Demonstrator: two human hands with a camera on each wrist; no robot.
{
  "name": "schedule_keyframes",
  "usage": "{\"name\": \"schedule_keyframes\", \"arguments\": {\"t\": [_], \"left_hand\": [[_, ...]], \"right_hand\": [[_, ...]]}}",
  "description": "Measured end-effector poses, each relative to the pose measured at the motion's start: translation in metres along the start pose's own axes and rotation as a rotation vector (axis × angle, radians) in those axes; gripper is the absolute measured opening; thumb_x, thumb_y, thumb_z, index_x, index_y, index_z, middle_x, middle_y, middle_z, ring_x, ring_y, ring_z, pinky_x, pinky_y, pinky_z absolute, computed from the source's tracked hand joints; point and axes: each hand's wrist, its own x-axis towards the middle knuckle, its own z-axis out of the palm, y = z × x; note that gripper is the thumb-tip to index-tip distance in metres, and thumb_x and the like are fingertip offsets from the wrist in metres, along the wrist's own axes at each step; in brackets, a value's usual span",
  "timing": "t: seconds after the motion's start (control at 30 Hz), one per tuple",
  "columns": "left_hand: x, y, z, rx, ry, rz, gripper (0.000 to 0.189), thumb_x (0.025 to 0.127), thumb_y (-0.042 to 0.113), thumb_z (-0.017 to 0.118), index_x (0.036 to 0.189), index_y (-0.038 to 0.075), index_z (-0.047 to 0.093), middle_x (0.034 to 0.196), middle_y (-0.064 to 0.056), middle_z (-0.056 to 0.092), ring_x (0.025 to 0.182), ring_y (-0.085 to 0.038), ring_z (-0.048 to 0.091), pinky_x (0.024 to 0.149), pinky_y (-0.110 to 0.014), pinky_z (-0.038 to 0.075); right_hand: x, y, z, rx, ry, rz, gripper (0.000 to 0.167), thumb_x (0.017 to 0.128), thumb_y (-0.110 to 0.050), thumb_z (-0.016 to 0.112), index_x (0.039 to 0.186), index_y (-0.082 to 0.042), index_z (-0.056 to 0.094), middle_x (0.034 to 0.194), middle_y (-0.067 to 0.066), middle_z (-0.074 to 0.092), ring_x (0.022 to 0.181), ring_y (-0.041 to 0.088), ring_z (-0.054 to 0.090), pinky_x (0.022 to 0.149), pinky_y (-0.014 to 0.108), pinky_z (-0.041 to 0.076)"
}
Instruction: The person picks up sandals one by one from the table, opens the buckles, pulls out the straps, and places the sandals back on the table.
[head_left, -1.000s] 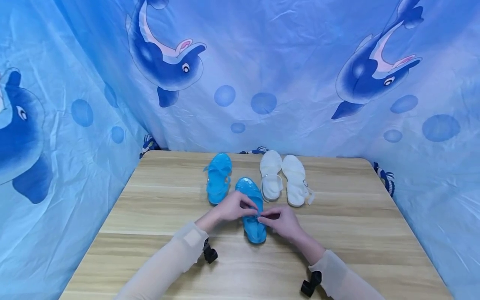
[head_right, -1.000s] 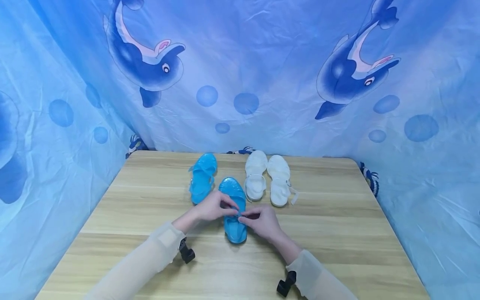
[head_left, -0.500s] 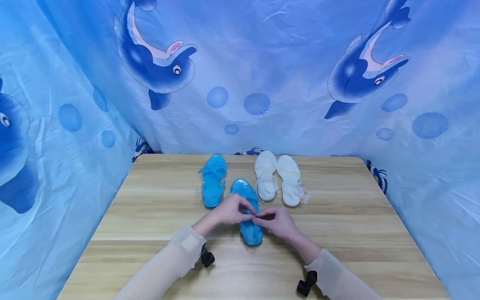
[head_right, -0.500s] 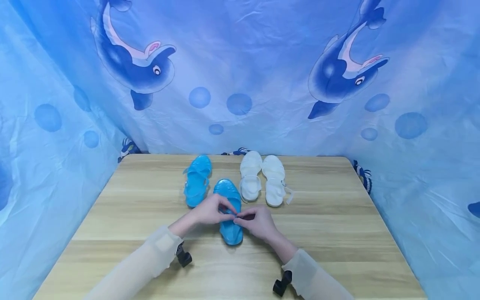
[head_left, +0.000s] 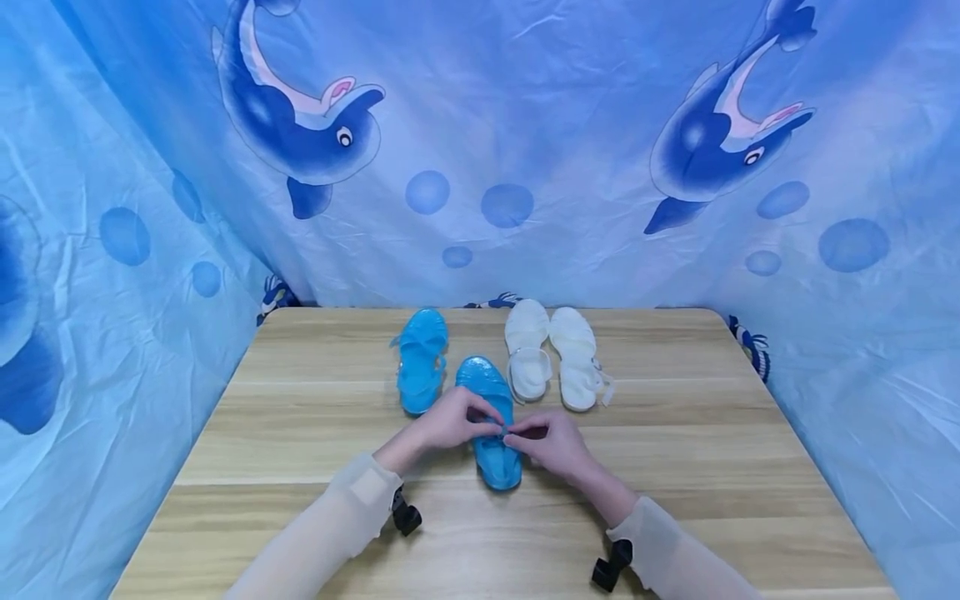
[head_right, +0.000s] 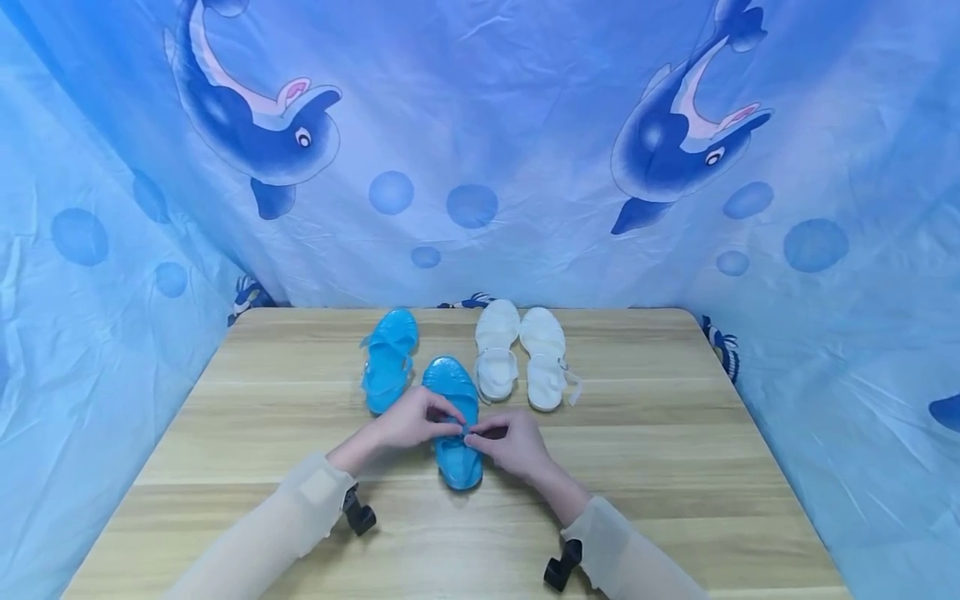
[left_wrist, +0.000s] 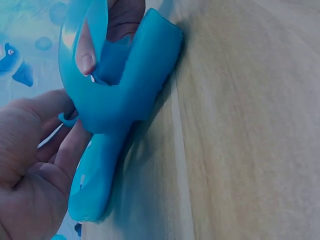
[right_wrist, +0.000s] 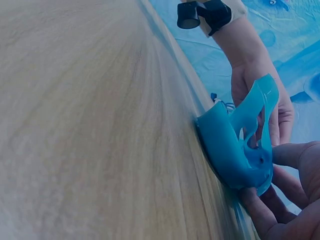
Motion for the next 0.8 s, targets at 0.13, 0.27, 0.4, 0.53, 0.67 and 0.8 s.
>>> {"name": "schedule_keyframes", "arguments": {"t": [0.13,0.27,0.4,0.53,0.67,0.8], "left_hand": [[0.004,0.005,0.001,0.015,0.001,0.052,0.016,0.097,0.019,0.08,0.112,0.015,0.084,0.109,0.003,0.083,0.095,-0.007,0.073,0.084,-0.024,0.061],[0.008,0.007,0.001,0.032,-0.008,0.067,0.014,0.097,0.02,0.08,0.11,0.018,0.085,0.106,0.004,0.083,0.093,-0.006,0.069,0.083,-0.024,0.059],[0.006,0.003,0.001,-0.004,-0.016,0.012,0.013,0.098,0.021,0.079,0.11,0.021,0.085,0.106,0.007,0.082,0.092,-0.003,0.067,0.081,-0.023,0.057],[0.003,-0.002,0.001,-0.032,-0.009,-0.008,0.014,0.099,0.021,0.079,0.111,0.019,0.084,0.108,0.005,0.082,0.093,-0.004,0.068,0.082,-0.024,0.058],[0.002,-0.005,0.002,-0.037,-0.001,-0.012,0.015,0.099,0.021,0.079,0.113,0.019,0.084,0.108,0.004,0.083,0.093,-0.005,0.069,0.082,-0.023,0.058],[0.0,-0.006,0.004,-0.05,0.01,-0.015,0.015,0.098,0.021,0.079,0.112,0.018,0.084,0.108,0.004,0.083,0.092,-0.004,0.069,0.08,-0.023,0.058]], "right_hand": [[-0.001,-0.001,-0.002,-0.017,0.01,-0.016,0.017,0.091,-0.03,0.086,0.103,-0.018,0.086,0.107,0.003,0.082,0.083,0.012,0.07,0.062,0.026,0.057],[-0.001,-0.001,-0.004,-0.027,0.013,-0.002,0.016,0.091,-0.03,0.087,0.103,-0.02,0.085,0.106,0.002,0.081,0.08,0.013,0.07,0.062,0.026,0.056],[-0.001,-0.002,-0.005,-0.032,0.018,0.002,0.015,0.091,-0.03,0.087,0.102,-0.022,0.085,0.106,0.0,0.081,0.086,0.013,0.07,0.068,0.026,0.058],[0.0,-0.002,-0.005,-0.034,0.022,-0.005,0.014,0.091,-0.03,0.087,0.102,-0.021,0.086,0.107,0.0,0.081,0.093,0.013,0.07,0.074,0.025,0.059],[0.0,-0.002,-0.004,-0.023,0.012,0.007,0.016,0.091,-0.03,0.086,0.102,-0.019,0.086,0.108,0.0,0.082,0.096,0.012,0.071,0.076,0.025,0.059],[0.0,0.0,-0.003,-0.022,0.005,0.011,0.014,0.091,-0.029,0.086,0.102,-0.02,0.086,0.108,0.0,0.082,0.097,0.012,0.071,0.078,0.025,0.059]]}}
